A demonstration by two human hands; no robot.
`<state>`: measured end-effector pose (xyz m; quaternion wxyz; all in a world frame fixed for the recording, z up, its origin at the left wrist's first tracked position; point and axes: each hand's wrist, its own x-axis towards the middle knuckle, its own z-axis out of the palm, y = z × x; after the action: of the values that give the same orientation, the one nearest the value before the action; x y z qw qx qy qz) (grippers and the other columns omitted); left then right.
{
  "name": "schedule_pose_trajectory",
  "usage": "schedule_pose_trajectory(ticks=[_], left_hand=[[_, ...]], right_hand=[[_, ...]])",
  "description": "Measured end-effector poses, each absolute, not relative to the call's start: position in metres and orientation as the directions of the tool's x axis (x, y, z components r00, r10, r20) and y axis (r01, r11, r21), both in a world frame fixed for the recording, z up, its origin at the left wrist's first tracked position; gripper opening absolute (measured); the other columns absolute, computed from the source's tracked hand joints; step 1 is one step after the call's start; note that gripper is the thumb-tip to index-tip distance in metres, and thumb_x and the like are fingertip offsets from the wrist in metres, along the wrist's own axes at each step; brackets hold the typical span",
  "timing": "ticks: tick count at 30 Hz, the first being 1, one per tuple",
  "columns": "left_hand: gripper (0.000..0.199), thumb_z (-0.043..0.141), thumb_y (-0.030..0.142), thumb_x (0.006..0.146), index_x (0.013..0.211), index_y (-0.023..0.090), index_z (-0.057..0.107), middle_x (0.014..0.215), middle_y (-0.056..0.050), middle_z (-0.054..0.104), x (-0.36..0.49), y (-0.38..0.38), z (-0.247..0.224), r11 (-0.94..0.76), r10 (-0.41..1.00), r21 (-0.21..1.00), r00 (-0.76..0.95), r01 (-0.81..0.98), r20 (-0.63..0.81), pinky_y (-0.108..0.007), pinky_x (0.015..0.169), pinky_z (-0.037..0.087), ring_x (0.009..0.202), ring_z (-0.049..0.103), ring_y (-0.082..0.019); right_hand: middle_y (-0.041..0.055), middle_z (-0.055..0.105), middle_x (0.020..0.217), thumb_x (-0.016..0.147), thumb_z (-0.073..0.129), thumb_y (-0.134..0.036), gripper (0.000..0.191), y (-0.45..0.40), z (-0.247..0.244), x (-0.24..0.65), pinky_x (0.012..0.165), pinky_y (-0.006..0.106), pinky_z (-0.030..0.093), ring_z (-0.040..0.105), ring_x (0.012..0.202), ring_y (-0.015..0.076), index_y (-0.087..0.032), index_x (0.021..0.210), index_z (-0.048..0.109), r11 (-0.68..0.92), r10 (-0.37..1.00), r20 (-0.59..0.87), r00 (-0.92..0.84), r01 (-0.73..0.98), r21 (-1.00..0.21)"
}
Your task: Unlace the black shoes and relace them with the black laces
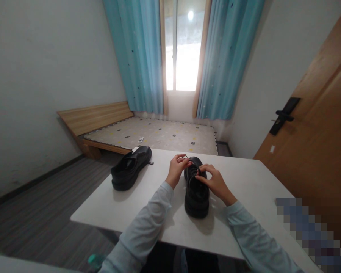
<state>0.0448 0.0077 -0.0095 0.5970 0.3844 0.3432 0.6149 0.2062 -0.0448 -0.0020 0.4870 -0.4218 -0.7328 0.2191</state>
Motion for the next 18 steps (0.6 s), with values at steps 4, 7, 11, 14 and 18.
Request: schedule_pose_trajectory(ticks=[4,7,11,14,18], left_hand=[[0.031,0.067,0.012,0.074,0.099,0.012,0.049,0.073,-0.002,0.064,0.043,0.007,-0.006,-0.109,0.994,0.828,-0.079,-0.551,0.078,-0.033,0.080,0.053,0.068,0.067,-0.013],[0.030,0.067,0.011,0.074,0.097,0.012,0.048,0.074,-0.002,0.064,0.041,0.008,-0.004,-0.128,0.990,0.758,-0.127,-0.639,0.060,-0.034,0.085,0.051,0.070,0.066,-0.011],[0.033,0.070,0.014,0.071,0.097,0.014,0.048,0.076,-0.002,0.064,0.040,0.006,0.001,-0.100,0.995,0.709,-0.050,-0.698,0.091,-0.030,0.084,0.050,0.076,0.067,-0.013],[0.036,0.073,0.017,0.068,0.096,0.014,0.050,0.075,-0.001,0.064,0.041,0.003,0.004,-0.099,0.992,0.700,-0.011,-0.707,0.130,-0.027,0.080,0.050,0.077,0.067,-0.013],[0.038,0.075,0.020,0.066,0.094,0.015,0.050,0.074,0.001,0.064,0.041,0.002,0.005,-0.127,0.988,0.685,-0.031,-0.718,0.150,-0.026,0.078,0.050,0.075,0.067,-0.012]], right_hand=[[0.0042,0.066,0.086,0.070,0.072,-0.030,0.014,-0.045,-0.003,0.209,0.086,0.040,0.042,0.058,0.089,0.0227,-0.021,0.075,0.063,0.538,0.841,0.511,-0.177,0.373,-0.756],[0.0038,0.065,0.089,0.073,0.067,-0.027,0.010,-0.045,-0.004,0.210,0.086,0.039,0.042,0.057,0.089,0.0215,-0.022,0.080,0.061,0.565,0.824,0.520,-0.223,0.388,-0.728],[0.0045,0.061,0.090,0.071,0.065,-0.018,0.021,-0.045,-0.006,0.207,0.082,0.039,0.043,0.055,0.088,0.0218,-0.021,0.091,0.061,0.585,0.802,0.562,-0.204,0.457,-0.670],[0.0056,0.058,0.090,0.071,0.064,-0.018,0.012,-0.045,-0.006,0.204,0.084,0.039,0.042,0.054,0.091,0.0225,-0.021,0.083,0.063,0.623,0.768,0.603,-0.218,0.477,-0.620],[0.0049,0.062,0.086,0.072,0.062,-0.018,0.005,-0.047,-0.006,0.202,0.082,0.038,0.043,0.056,0.088,0.0217,-0.021,0.075,0.061,0.608,0.774,0.614,-0.156,0.454,-0.651]])
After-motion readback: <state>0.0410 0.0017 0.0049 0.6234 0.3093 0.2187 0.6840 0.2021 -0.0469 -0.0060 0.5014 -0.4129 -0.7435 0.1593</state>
